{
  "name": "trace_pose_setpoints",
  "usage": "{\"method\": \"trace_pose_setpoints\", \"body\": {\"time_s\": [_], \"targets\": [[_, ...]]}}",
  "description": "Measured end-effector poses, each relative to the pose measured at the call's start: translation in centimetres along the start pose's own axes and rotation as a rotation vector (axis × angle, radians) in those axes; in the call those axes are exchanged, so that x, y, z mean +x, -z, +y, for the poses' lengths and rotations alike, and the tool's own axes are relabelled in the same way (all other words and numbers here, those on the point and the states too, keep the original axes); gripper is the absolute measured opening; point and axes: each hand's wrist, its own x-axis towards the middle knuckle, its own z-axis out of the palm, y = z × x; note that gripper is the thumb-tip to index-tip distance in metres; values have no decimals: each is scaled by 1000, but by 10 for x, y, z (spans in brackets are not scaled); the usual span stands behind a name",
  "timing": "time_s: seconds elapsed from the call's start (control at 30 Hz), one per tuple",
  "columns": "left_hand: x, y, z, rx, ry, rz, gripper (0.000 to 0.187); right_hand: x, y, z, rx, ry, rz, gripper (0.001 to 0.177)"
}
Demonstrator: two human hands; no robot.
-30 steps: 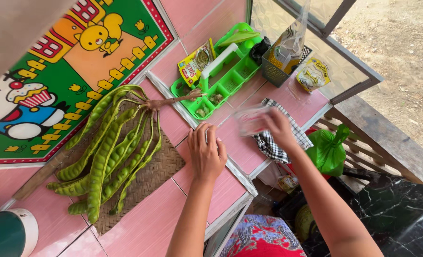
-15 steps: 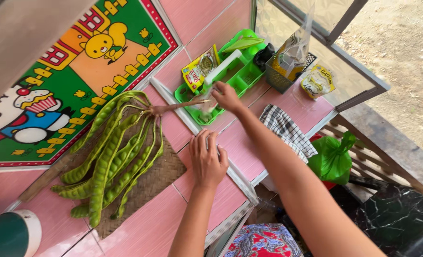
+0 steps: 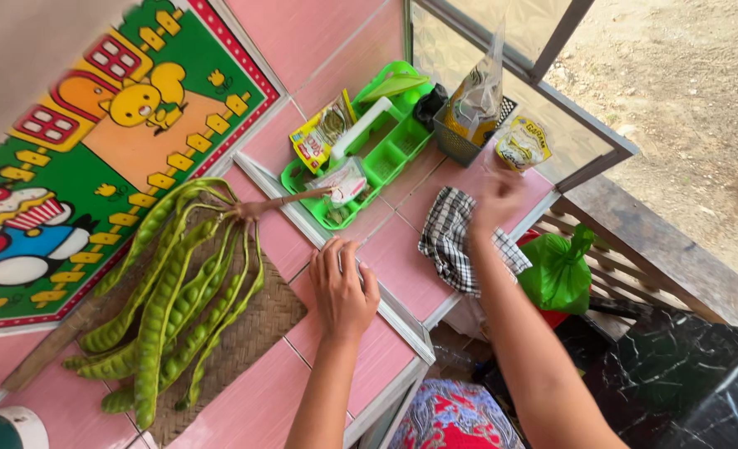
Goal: The person cleans a food stall area by wiping various surfaces with a checkered cloth. They wipe the display counter, the stove area, a small refrigerator, and a water dispenser. They also move a thermos, a woven mat with green pods, and a pink rice cooker.
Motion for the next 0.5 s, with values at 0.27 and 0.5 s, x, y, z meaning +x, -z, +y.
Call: {"method": "trace_pose_setpoints", "body": {"time_s": [0.27,0.5], "targets": [[-5,-3,-1,-10,22,-12,33,110,53,49,-256,-290,33,26],[-5,-3,1,-23,18,5,33,33,104,-52,-281,145,-148,11]]}}
